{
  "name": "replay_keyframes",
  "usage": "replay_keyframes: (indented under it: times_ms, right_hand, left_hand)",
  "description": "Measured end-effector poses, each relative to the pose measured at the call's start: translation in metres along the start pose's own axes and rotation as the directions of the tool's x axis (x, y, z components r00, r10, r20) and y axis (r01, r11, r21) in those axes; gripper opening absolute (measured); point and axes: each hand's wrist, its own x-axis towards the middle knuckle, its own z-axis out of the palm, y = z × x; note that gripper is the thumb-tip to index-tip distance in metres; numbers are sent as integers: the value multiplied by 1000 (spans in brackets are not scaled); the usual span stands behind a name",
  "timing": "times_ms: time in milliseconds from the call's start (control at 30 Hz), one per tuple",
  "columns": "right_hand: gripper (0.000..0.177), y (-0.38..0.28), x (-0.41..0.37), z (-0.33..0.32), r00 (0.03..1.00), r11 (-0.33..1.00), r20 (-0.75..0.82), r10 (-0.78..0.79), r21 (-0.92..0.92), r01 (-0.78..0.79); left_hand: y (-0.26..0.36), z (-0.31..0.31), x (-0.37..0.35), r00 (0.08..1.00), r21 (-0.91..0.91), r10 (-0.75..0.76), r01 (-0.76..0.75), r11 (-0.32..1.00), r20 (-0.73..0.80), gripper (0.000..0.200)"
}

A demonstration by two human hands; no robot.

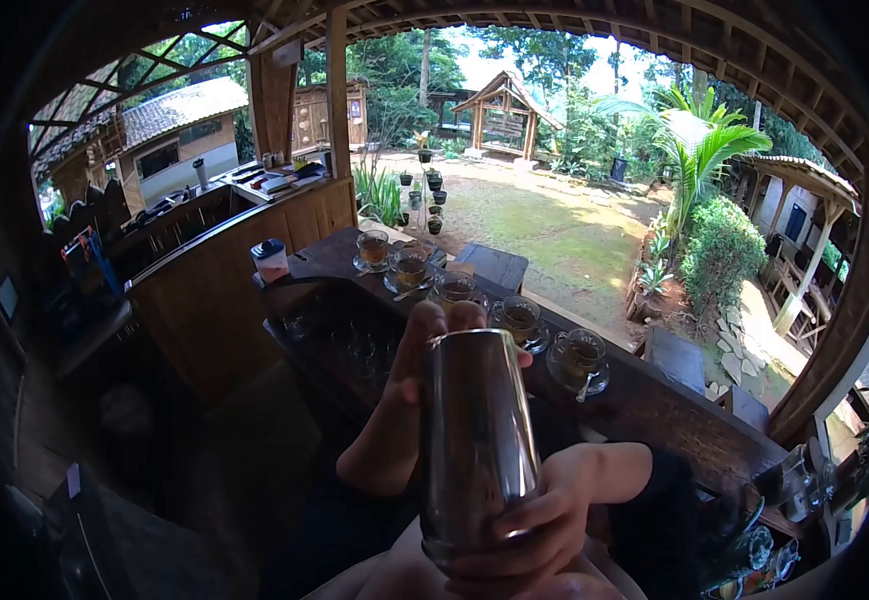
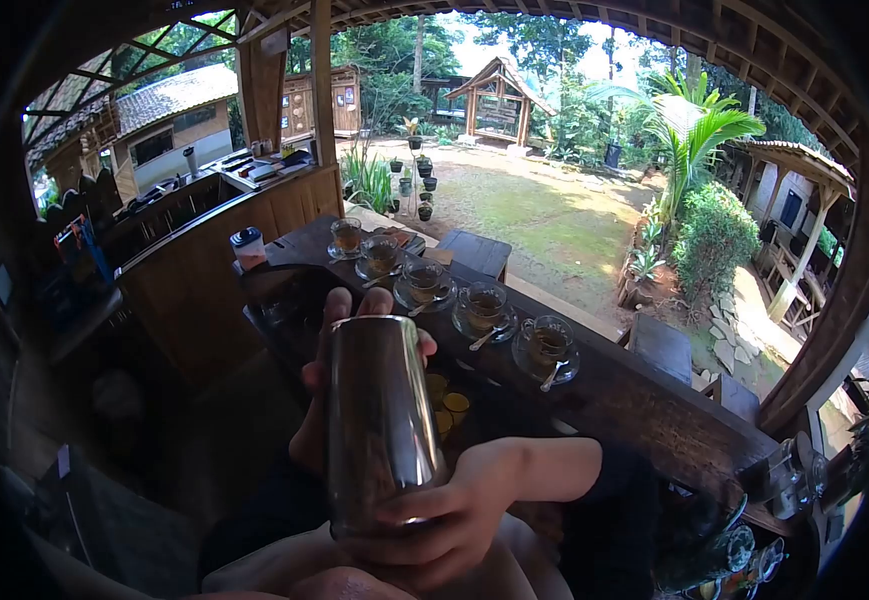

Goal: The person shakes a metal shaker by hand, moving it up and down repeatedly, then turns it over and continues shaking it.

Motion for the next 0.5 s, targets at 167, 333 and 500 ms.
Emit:
replay_keyframes:
  times_ms: [167, 333, 500]
  right_hand:
    - [28, 45, -53, 31, 589, 565, 43, 807, 230, -792]
    - [34, 30, -12, 14, 674, 660, 62, 736, 155, -735]
    - [16, 6, 3, 11, 972, 993, -201, 119, -3, -122]
  left_hand:
    - [4, -100, -54, 674, -470, -452, 173, 866, -585, 36]
    - [23, -13, -12, 584, -582, -585, 223, 782, -563, 39]
    - [18, 8, -16, 953, -29, -119, 116, 993, -280, 59]
